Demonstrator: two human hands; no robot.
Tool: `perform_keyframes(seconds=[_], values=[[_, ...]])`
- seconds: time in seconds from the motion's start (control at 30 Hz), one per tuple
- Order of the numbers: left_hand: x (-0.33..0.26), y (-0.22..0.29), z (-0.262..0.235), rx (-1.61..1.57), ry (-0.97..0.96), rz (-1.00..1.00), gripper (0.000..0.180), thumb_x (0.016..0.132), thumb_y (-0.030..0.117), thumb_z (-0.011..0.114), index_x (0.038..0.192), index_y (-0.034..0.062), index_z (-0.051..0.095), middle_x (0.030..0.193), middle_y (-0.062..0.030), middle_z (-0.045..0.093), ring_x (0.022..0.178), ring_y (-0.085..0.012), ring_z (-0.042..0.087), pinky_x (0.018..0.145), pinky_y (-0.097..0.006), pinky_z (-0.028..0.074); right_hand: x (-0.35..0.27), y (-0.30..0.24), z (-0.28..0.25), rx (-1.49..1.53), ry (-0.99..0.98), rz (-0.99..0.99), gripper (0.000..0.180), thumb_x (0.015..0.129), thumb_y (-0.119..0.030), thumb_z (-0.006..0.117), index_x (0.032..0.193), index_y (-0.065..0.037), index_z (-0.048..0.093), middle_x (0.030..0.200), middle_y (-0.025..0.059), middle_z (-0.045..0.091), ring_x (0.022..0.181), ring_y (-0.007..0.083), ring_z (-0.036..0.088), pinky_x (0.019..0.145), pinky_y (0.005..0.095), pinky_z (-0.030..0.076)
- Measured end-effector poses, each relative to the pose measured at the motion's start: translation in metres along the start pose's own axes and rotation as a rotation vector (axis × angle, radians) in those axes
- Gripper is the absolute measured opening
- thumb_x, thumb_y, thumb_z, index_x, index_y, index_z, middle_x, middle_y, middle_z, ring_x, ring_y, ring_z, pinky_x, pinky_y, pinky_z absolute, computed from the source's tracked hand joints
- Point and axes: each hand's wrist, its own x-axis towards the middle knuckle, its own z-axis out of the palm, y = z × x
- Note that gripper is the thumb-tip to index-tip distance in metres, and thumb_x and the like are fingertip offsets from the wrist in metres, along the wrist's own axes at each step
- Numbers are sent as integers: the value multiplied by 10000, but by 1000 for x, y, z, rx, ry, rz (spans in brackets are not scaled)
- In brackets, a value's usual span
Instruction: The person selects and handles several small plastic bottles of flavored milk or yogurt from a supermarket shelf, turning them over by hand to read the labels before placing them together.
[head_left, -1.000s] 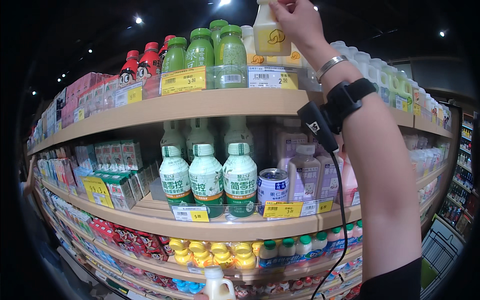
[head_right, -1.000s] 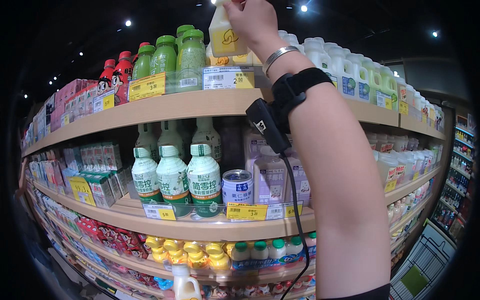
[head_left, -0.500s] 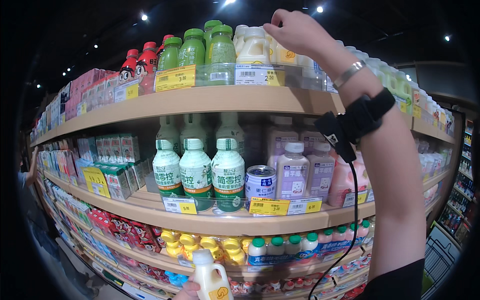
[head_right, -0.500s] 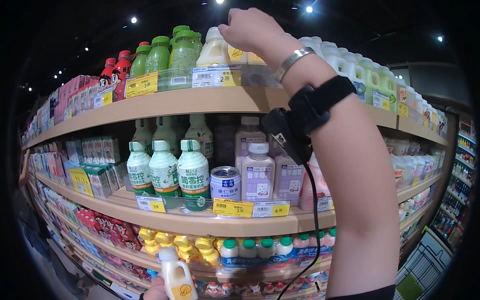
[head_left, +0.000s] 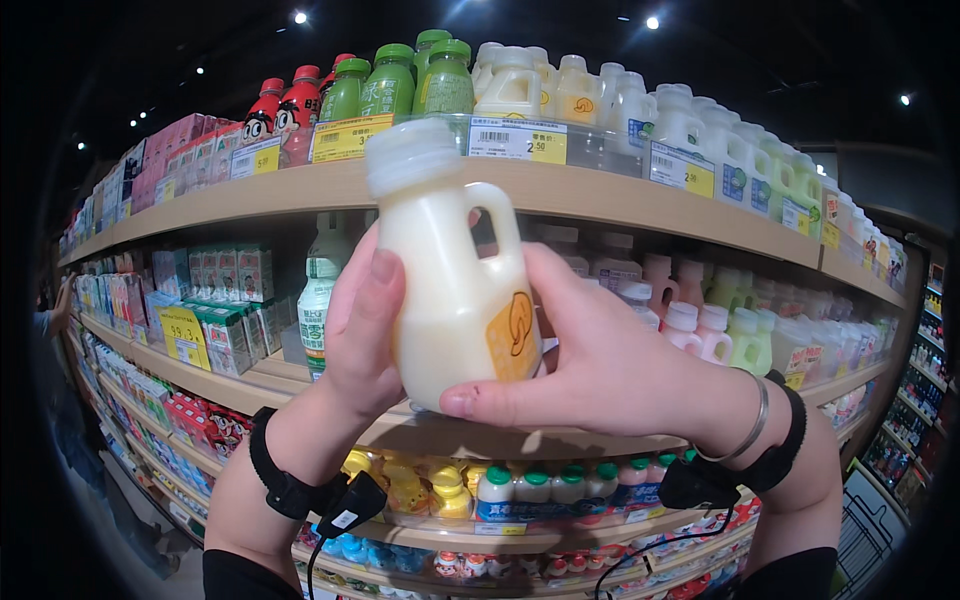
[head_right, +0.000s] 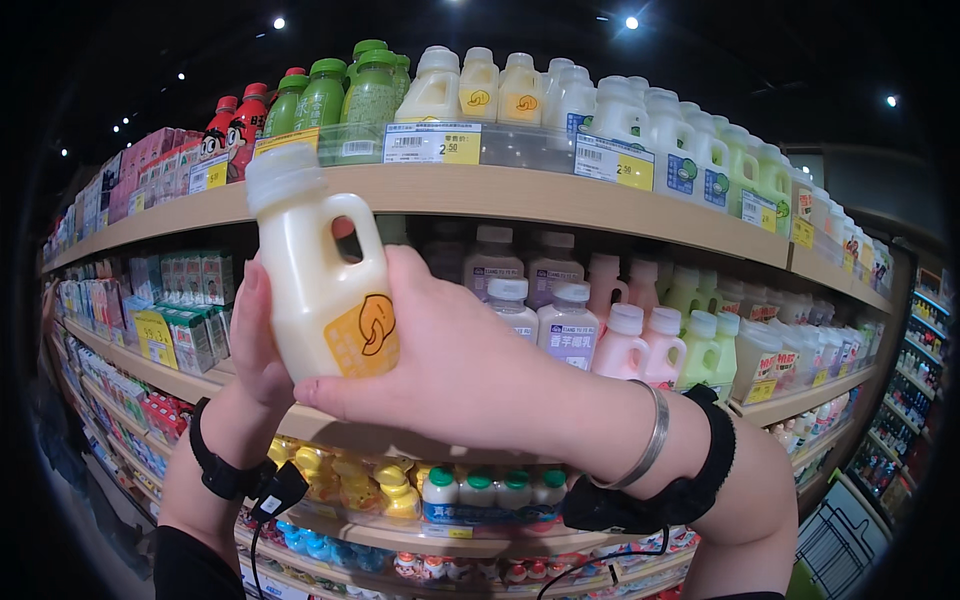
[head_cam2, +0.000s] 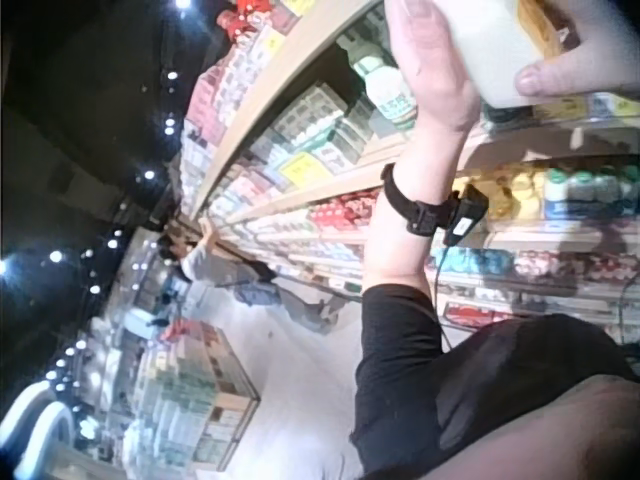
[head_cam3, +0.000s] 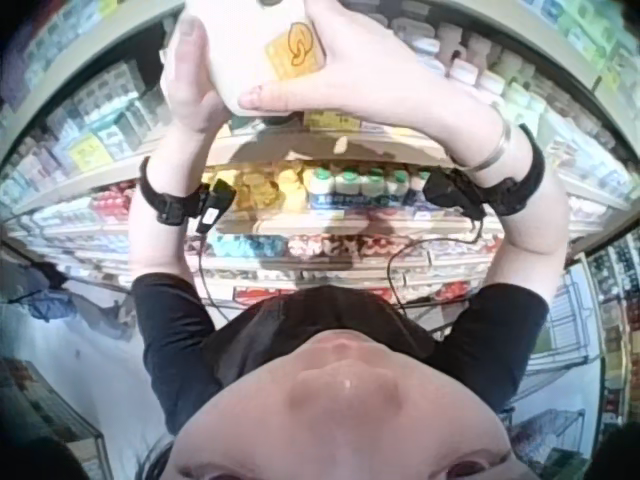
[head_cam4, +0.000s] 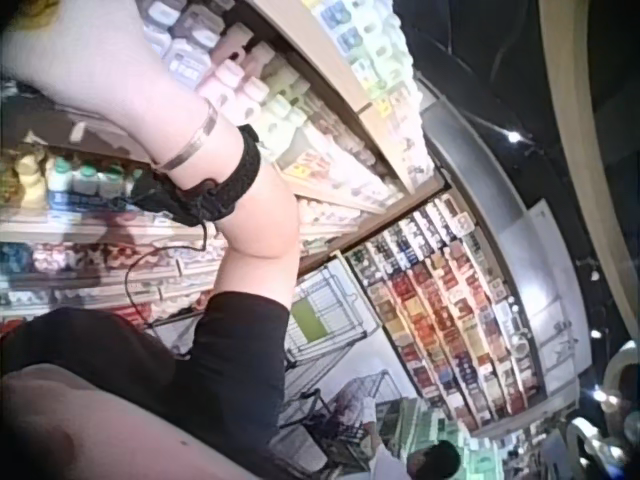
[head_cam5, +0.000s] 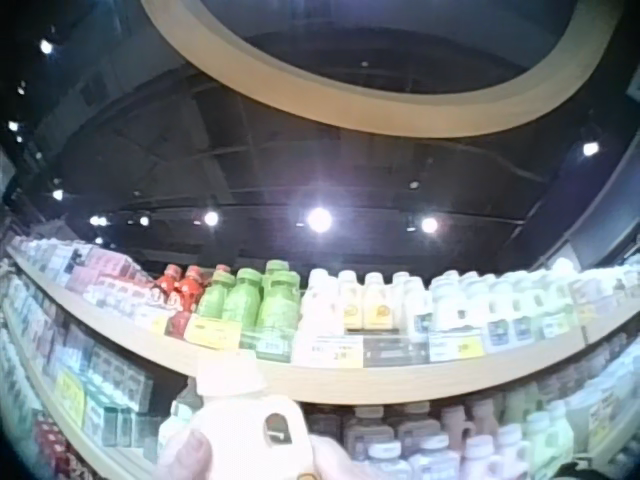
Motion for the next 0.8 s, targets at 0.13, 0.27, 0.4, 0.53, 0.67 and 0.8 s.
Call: perform_keyframes(seconds=[0.13, 0.27, 0.4, 0.53, 0.67, 0.8], values=[[48, -8, 10, 522, 19, 418, 427, 907, 289, 381, 1183, -37, 399, 1068, -144, 512, 985, -212, 499, 834, -282, 386, 10, 19, -15, 124, 346, -149, 598, 706, -164, 697, 1141, 31, 335, 1011, 98, 511, 907, 136, 521, 765, 252, 450], [98, -12, 4, 1014, 76, 753, 297, 858, 232, 464, 1026, -1, 536, 1022, -176, 515, 943, -331, 493, 817, -341, 391, 29, 25, -59, 85, 693, -244, 686, 637, -288, 717, 1081, 96, 361, 962, 179, 542, 853, 191, 572, 713, 271, 487], [117, -30, 3, 1587, -77, 771, 281, 812, 264, 496, 1000, 59, 541, 1053, -119, 512, 1031, -313, 452, 872, -412, 360, 54, 14, -124, -106, 723, -180, 625, 640, -378, 699, 1030, 55, 472, 912, 118, 556, 830, 196, 575, 713, 294, 471], [130, -38, 16, 1768, -52, 773, 336, 815, 342, 469, 1018, 86, 547, 1031, -82, 533, 1045, -308, 451, 846, -436, 349, 124, 32, -172, -242, 782, -46, 567, 620, -394, 678, 947, 55, 564, 861, 131, 583, 798, 200, 597, 698, 273, 475], [138, -40, 18, 1716, -35, 622, 438, 793, 444, 449, 982, 63, 554, 986, -108, 563, 1059, -330, 447, 849, -487, 346, 175, 47, -192, -454, 834, 223, 603, 557, -461, 700, 971, -36, 595, 908, 93, 617, 774, 186, 618, 707, 257, 477], [139, -34, 24, 1800, -81, 561, 461, 756, 450, 497, 960, 40, 547, 927, -98, 560, 995, -339, 469, 782, -458, 368, 192, 38, -195, -445, 560, 350, 527, 584, -413, 704, 898, -4, 596, 804, 93, 584, 638, 162, 586, 552, 237, 496]])
